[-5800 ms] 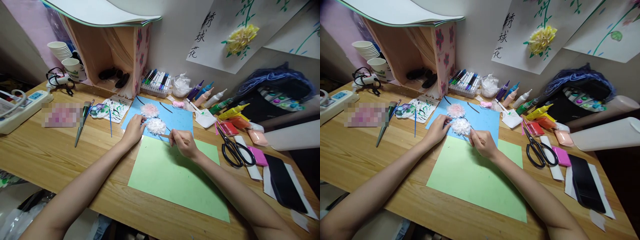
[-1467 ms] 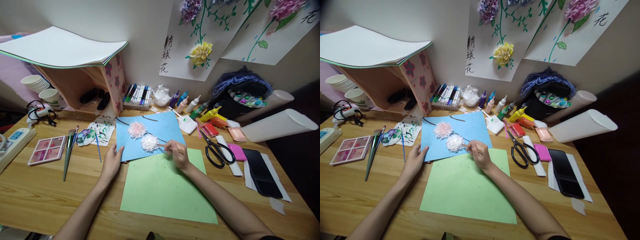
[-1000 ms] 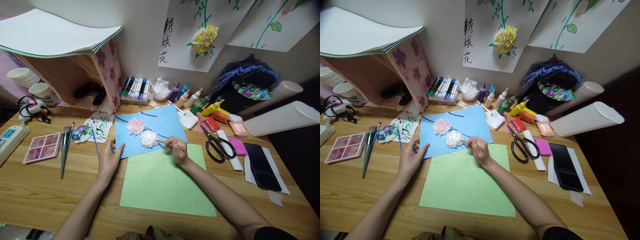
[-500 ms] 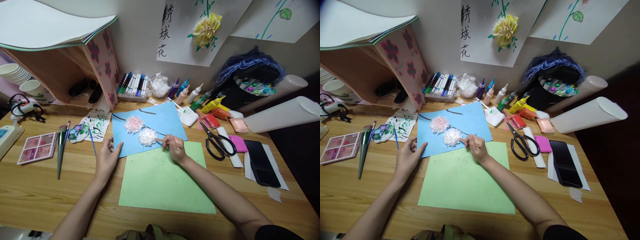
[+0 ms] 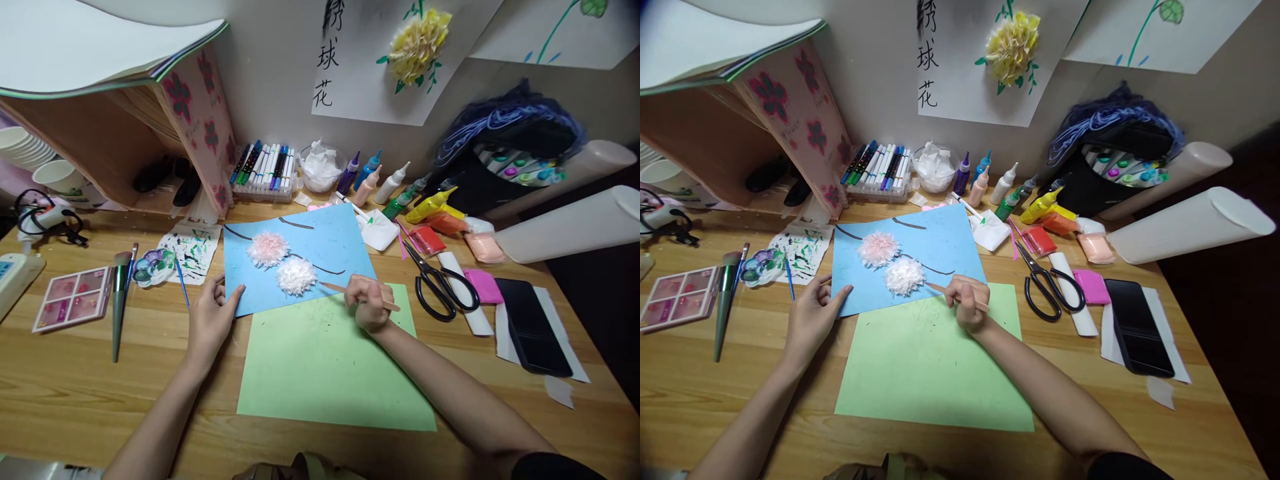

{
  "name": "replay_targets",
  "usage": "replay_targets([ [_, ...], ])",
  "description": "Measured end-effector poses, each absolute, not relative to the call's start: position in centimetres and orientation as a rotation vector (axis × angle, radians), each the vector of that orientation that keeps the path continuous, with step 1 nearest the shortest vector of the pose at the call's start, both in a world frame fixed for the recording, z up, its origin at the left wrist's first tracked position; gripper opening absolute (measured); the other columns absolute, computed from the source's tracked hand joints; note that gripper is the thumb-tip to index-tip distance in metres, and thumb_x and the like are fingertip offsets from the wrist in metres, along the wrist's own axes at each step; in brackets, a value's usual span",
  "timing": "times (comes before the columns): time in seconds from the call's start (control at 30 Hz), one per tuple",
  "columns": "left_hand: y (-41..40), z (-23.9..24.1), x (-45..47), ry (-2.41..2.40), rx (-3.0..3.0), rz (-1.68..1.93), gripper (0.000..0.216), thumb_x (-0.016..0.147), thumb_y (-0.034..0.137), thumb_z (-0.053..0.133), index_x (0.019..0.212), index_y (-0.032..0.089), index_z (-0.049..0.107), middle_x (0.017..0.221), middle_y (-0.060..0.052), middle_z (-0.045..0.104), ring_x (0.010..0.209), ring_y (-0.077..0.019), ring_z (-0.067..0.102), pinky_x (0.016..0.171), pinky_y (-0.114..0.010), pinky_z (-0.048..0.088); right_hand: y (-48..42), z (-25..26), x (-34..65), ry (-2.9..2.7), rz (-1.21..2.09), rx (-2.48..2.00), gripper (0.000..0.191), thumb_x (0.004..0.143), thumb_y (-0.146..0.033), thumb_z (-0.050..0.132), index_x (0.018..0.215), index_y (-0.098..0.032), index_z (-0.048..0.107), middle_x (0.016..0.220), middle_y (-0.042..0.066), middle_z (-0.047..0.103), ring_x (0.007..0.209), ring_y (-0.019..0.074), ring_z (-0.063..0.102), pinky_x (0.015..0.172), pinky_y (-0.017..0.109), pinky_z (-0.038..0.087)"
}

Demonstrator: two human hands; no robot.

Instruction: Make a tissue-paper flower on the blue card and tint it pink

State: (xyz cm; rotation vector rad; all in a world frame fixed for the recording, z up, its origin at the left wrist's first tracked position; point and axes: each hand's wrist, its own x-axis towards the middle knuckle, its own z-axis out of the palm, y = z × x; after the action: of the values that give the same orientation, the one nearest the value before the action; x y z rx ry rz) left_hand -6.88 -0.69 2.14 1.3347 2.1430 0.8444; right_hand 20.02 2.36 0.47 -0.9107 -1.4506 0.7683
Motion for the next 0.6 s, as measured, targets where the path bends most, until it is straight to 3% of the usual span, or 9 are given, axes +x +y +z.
replay_targets([
  [0.23,-0.5,1.6,-7.2,2.132,1.257,0.862,0.052,0.07,0.051,0.064,0.111,0.019,0.058,0.057,0.008,0.038,0.052,-0.0095,0.038,0.053,-0.021,0.033,3.2,-0.1,20.0,-1.413,0.899,-1.035,0.058,0.096,-0.043,0.027,0.049,-0.021,0.051,0.044,0.0,0.048,0.043,0.0123,0.041,0.047,0.029,0.034],
  [0.6,-0.6,1.4,-7.4,2.129,1.23,0.852,0.053,0.07,0.05,0.066,0.113,0.02,0.057,0.059,0.008,0.042,0.053,-0.0089,0.039,0.055,-0.02,0.034,3.6,0.1,19.9,-1.609,0.97,-1.039,0.048,0.098,-0.035,0.028,0.062,-0.019,0.056,0.056,0.001,0.055,0.049,0.0107,0.048,0.052,0.026,0.041],
])
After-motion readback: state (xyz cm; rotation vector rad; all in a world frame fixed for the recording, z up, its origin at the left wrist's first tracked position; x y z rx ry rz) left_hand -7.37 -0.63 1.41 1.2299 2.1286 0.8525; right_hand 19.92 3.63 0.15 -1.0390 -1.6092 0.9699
